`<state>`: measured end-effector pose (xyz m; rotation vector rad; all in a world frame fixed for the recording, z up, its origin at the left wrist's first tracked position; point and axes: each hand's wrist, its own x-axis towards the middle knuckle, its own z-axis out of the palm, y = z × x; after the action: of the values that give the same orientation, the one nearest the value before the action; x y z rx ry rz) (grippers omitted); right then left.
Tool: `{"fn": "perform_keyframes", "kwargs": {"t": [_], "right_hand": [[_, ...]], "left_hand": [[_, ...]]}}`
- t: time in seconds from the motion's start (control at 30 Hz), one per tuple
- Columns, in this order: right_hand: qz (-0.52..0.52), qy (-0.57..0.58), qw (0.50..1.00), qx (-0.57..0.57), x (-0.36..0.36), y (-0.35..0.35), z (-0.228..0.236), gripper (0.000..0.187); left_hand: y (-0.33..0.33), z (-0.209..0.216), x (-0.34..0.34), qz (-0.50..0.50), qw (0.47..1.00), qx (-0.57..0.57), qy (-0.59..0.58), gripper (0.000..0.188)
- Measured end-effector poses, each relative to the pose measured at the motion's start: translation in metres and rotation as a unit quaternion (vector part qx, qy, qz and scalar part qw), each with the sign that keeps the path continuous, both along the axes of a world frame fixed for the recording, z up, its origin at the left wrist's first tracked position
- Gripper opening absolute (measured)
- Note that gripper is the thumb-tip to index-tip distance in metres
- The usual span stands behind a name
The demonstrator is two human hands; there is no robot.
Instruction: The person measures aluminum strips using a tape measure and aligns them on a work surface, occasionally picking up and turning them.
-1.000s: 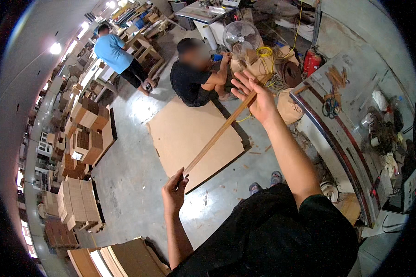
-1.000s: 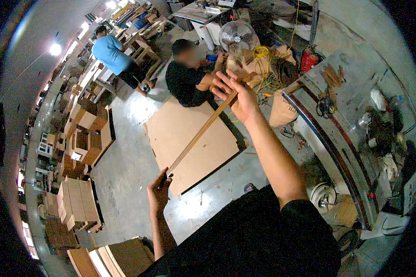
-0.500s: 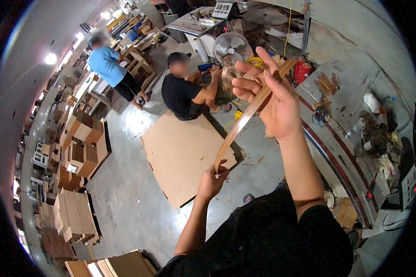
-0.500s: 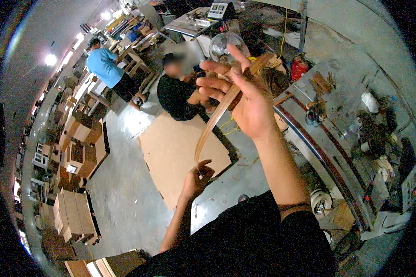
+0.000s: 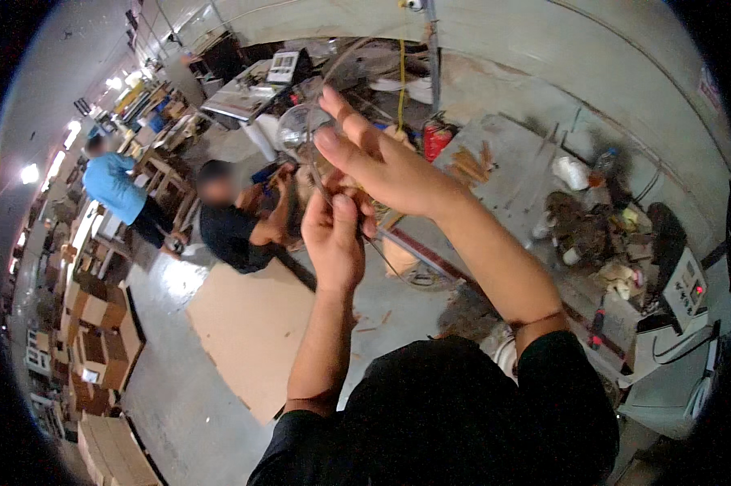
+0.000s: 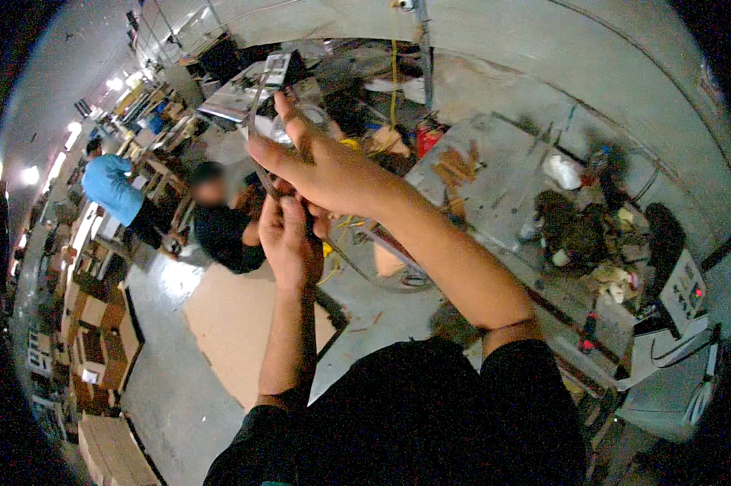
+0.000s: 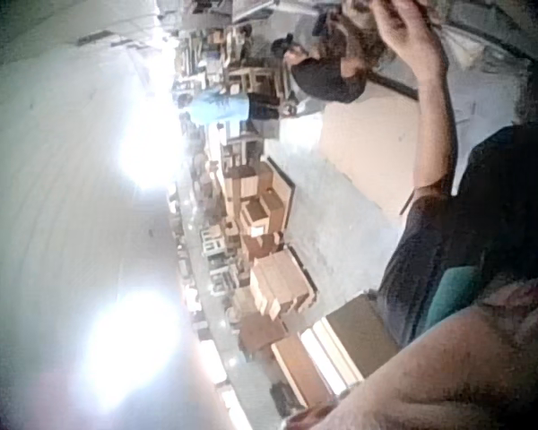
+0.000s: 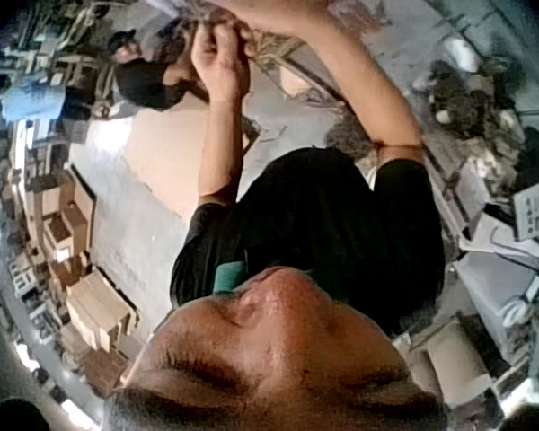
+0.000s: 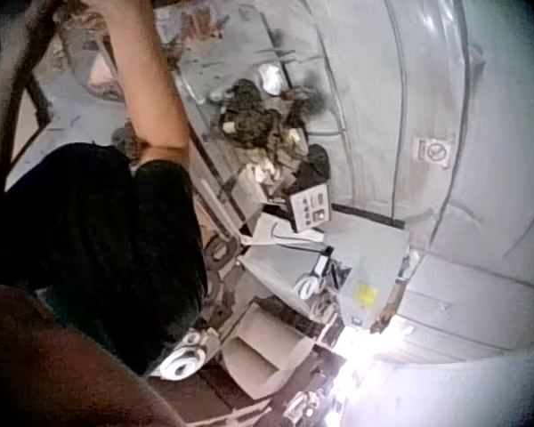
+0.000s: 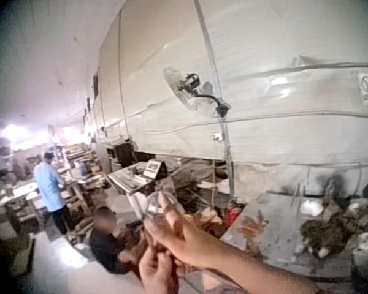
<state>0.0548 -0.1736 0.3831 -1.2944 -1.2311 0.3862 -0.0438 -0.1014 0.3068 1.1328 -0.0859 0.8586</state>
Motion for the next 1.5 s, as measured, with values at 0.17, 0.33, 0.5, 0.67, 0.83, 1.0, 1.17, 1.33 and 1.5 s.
{"fn": "perform_keyframes", "kwargs": {"t": [0.17, 0.33, 0.5, 0.67, 0.83, 1.0, 1.17, 1.33, 1.5], "right_hand": [[-0.024, -0.037, 0.994, -0.099, 0.048, -0.082, -0.106, 0.093], [-0.06, 0.161, 0.937, -0.304, 0.053, -0.158, -0.21, 0.067], [-0.184, 0.338, 0.883, -0.269, 0.058, -0.175, -0.237, 0.04], [-0.325, 0.329, 0.855, -0.234, 0.09, -0.18, -0.28, 0.035], [-0.455, 0.363, 0.794, -0.176, 0.113, -0.163, -0.257, 0.037], [-0.482, 0.409, 0.759, -0.152, 0.167, -0.147, -0.254, 0.04], [-0.552, 0.41, 0.709, -0.161, 0.222, -0.14, -0.274, 0.039], [-0.539, 0.444, 0.707, -0.111, 0.275, -0.129, -0.299, 0.043], [-0.552, 0.466, 0.683, -0.106, 0.297, -0.142, -0.323, 0.059]], "left_hand": [[-0.005, 0.02, 0.085, -0.07, 0.995, -0.06, -0.042, 0.043], [-0.007, 0.02, 0.187, -0.179, 0.974, -0.136, -0.015, 0.047], [-0.009, -0.01, 0.313, -0.306, 0.93, -0.197, 0.051, 0.046], [-0.044, -0.061, 0.443, -0.384, 0.886, -0.19, 0.175, 0.047], [-0.087, -0.149, 0.562, -0.404, 0.862, -0.233, 0.2, 0.042], [-0.145, -0.227, 0.64, -0.393, 0.848, -0.155, 0.32, 0.043], [-0.192, -0.289, 0.689, -0.341, 0.865, -0.024, 0.369, 0.054], [-0.183, -0.353, 0.733, -0.295, 0.85, 0.243, 0.364, 0.062], [-0.205, -0.344, 0.702, -0.257, 0.787, 0.453, 0.332, 0.063]]}}
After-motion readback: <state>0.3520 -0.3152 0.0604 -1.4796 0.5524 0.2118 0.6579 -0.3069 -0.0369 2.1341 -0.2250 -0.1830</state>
